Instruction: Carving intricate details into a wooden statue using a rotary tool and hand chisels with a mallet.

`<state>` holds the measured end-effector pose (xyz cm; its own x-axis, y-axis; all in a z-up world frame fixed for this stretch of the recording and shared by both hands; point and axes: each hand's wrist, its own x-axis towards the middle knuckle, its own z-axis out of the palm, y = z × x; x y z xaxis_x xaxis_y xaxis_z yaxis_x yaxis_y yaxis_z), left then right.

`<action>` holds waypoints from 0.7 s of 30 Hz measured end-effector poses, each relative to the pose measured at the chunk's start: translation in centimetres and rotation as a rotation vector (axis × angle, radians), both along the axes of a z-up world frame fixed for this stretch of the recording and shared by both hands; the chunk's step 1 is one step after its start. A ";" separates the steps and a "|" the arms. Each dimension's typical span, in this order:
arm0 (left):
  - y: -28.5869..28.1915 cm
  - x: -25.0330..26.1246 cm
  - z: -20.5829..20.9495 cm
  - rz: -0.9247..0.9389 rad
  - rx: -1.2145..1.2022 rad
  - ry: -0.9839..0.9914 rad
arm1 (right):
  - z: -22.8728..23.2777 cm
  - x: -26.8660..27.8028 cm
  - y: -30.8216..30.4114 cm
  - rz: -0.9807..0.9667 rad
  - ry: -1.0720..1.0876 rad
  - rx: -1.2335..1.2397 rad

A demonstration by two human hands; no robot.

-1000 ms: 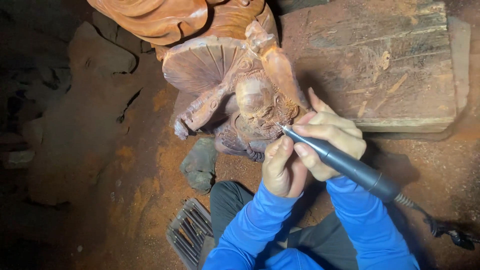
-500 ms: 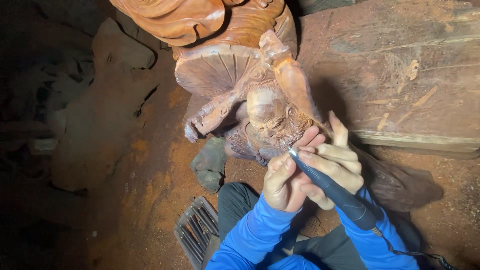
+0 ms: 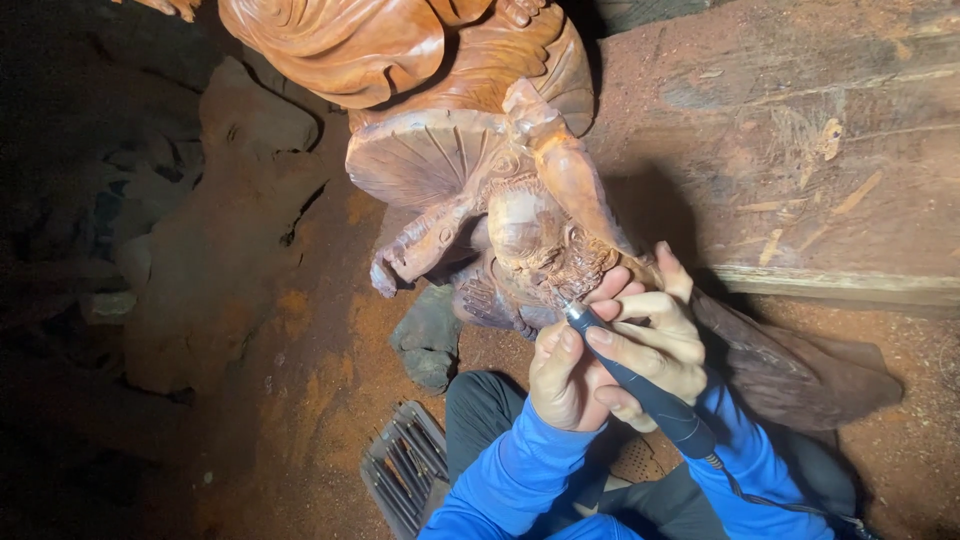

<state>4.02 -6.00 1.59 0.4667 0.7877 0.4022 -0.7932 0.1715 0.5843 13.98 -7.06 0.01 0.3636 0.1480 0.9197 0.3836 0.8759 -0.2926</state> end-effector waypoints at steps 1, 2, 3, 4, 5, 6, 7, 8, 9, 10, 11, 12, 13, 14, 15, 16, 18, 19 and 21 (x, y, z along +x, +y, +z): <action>0.0 -0.1 -0.1 -0.001 -0.005 -0.004 | -0.3 -0.1 0.1 0.002 0.000 -0.001; 0.1 -0.1 -0.2 -0.003 -0.009 -0.009 | -0.5 -0.1 0.3 0.003 0.000 -0.001; 0.2 -0.1 0.0 -0.004 -0.008 -0.009 | -0.7 -0.2 0.5 0.003 0.000 0.000; 0.2 -0.1 0.2 0.003 -0.019 -0.005 | -1.0 -0.3 0.6 0.005 0.000 0.000; 0.2 -0.1 0.3 0.009 -0.031 0.000 | -1.2 -0.4 0.7 0.007 0.001 -0.001; 0.3 -0.1 0.3 0.011 -0.030 -0.002 | -1.4 -0.6 0.8 0.009 0.000 -0.001; 0.3 -0.2 0.3 -0.008 -0.075 -0.029 | -1.6 -0.9 0.8 -0.006 0.003 -0.008; 0.4 -0.2 0.3 -0.028 -0.120 -0.055 | -1.9 -1.2 0.9 -0.020 0.006 -0.014; 0.2 -0.1 1.0 -0.027 -0.119 -0.055 | -1.3 -1.0 0.9 -0.019 0.006 -0.014; 0.0 0.0 1.6 -0.030 -0.126 -0.057 | -0.8 -0.7 0.8 -0.030 0.006 -0.018; -0.2 0.1 2.3 -0.034 -0.133 -0.059 | -0.3 -0.5 0.8 -0.040 0.007 -0.022; -0.2 0.2 2.5 -0.034 -0.134 -0.057 | -0.5 -0.6 0.9 -0.040 0.008 -0.023; -0.2 0.2 2.7 -0.037 -0.137 -0.047 | -0.8 -0.8 1.1 -0.037 0.008 -0.026; -0.2 0.2 2.9 -0.041 -0.141 -0.038 | -1.0 -0.9 1.2 -0.034 0.007 -0.029; -0.1 0.2 2.8 -0.041 -0.142 -0.037 | -0.8 -0.9 1.3 -0.034 0.008 -0.030; 0.0 0.2 2.8 -0.035 -0.139 -0.036 | -0.6 -0.8 1.4 -0.045 0.010 -0.025; 0.2 0.1 2.5 -0.028 -0.138 -0.034 | -0.3 -0.6 1.5 -0.055 0.012 -0.021; 0.2 0.0 2.3 -0.023 -0.142 -0.029 | -0.1 -0.5 1.5 -0.060 0.008 -0.018; 0.1 0.1 2.4 -0.018 -0.150 -0.022 | 0.1 -0.3 1.4 -0.066 0.005 -0.018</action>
<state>4.15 -5.85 4.00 0.4735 0.8313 0.2912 -0.8017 0.2697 0.5335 13.65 -5.63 0.15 0.3781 0.1404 0.9150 0.4387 0.8432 -0.3107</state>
